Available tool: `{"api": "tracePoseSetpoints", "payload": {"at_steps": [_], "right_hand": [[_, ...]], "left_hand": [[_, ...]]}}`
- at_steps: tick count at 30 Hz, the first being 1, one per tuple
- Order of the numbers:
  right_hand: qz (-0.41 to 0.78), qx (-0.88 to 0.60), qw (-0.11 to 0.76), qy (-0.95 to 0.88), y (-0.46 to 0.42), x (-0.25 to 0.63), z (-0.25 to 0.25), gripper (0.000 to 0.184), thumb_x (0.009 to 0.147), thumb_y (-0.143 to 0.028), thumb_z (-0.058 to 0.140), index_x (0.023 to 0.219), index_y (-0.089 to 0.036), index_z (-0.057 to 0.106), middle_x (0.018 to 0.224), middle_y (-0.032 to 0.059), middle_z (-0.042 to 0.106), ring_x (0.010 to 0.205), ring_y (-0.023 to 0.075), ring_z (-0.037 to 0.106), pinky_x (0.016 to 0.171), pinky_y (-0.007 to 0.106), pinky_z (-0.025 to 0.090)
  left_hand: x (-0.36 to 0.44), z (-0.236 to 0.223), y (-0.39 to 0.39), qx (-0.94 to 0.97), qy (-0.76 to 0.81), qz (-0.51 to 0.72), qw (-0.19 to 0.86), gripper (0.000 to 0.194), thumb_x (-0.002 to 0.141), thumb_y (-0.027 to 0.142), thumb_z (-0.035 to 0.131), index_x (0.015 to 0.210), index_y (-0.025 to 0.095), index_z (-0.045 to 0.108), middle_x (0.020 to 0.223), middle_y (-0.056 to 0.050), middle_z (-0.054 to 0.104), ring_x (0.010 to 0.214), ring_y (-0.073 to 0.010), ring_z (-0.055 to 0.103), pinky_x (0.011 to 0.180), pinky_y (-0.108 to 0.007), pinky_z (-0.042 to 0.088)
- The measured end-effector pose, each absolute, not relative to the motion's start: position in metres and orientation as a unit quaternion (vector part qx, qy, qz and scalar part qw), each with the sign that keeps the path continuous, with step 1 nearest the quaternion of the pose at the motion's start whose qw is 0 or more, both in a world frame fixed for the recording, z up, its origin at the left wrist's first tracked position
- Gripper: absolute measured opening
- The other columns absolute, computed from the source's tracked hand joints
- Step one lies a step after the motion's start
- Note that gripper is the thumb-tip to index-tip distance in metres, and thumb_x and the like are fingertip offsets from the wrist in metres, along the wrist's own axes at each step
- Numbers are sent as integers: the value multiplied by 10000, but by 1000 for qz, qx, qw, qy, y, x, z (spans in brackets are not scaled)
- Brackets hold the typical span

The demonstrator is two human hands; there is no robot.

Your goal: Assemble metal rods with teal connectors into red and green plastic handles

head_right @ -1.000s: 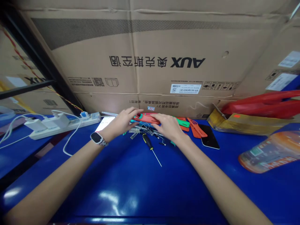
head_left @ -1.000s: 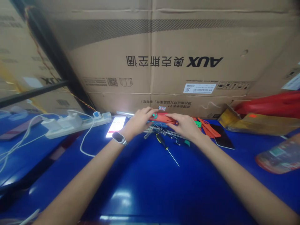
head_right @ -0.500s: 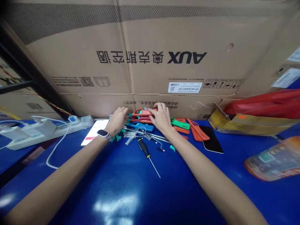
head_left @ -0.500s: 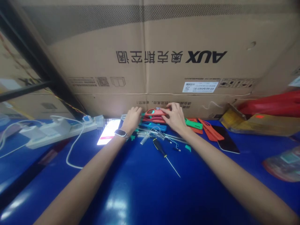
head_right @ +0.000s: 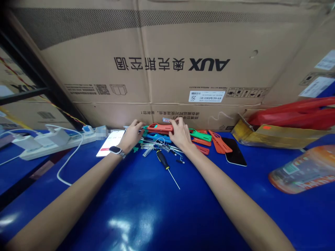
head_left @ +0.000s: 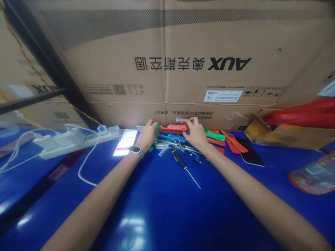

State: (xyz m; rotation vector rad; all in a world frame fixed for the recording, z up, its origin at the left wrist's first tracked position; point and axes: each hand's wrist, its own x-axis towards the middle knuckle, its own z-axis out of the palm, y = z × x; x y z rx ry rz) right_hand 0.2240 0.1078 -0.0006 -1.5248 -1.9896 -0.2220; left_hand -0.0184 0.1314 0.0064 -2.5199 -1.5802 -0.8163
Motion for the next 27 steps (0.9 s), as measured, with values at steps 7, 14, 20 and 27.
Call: {"api": "tracePoseSetpoints", "payload": {"at_steps": [7, 14, 20, 27], "right_hand": [[-57, -553, 315, -769, 99, 222, -4, 443, 777, -216, 599, 1220, -204, 613, 1179, 128, 488, 1017, 295, 580, 878, 466, 491], [55, -531, 386, -753, 94, 221, -7, 431, 721, -116, 553, 1133, -215, 636, 1082, 73, 511, 853, 202, 591, 862, 399, 514], [54, -536, 402, -740, 93, 220, -9, 373, 738, -133, 556, 1092, -204, 650, 1052, 73, 505, 791, 195, 577, 818, 389, 518], [64, -511, 429, -742, 63, 220, -7, 289, 759, -123, 533, 1013, -198, 647, 988, 62, 550, 804, 198, 587, 784, 358, 501]], "left_hand": [[-26, -5, 128, -821, -489, -295, 10, 225, 911, 130, 501, 1047, 174, 674, 1039, -86, 574, 815, -192, 622, 769, -323, 520], [-26, -17, 131, -837, -458, -300, 3, 254, 912, 115, 482, 998, 172, 713, 973, -72, 584, 848, -195, 620, 821, -322, 515], [-25, -10, 126, -832, -462, -306, 8, 253, 918, 119, 478, 1044, 162, 694, 1010, -91, 586, 863, -211, 626, 828, -339, 516], [-19, 10, 100, -831, -461, -312, -23, 243, 872, 103, 505, 1013, 160, 694, 976, -80, 626, 871, -217, 638, 843, -343, 516]]}}
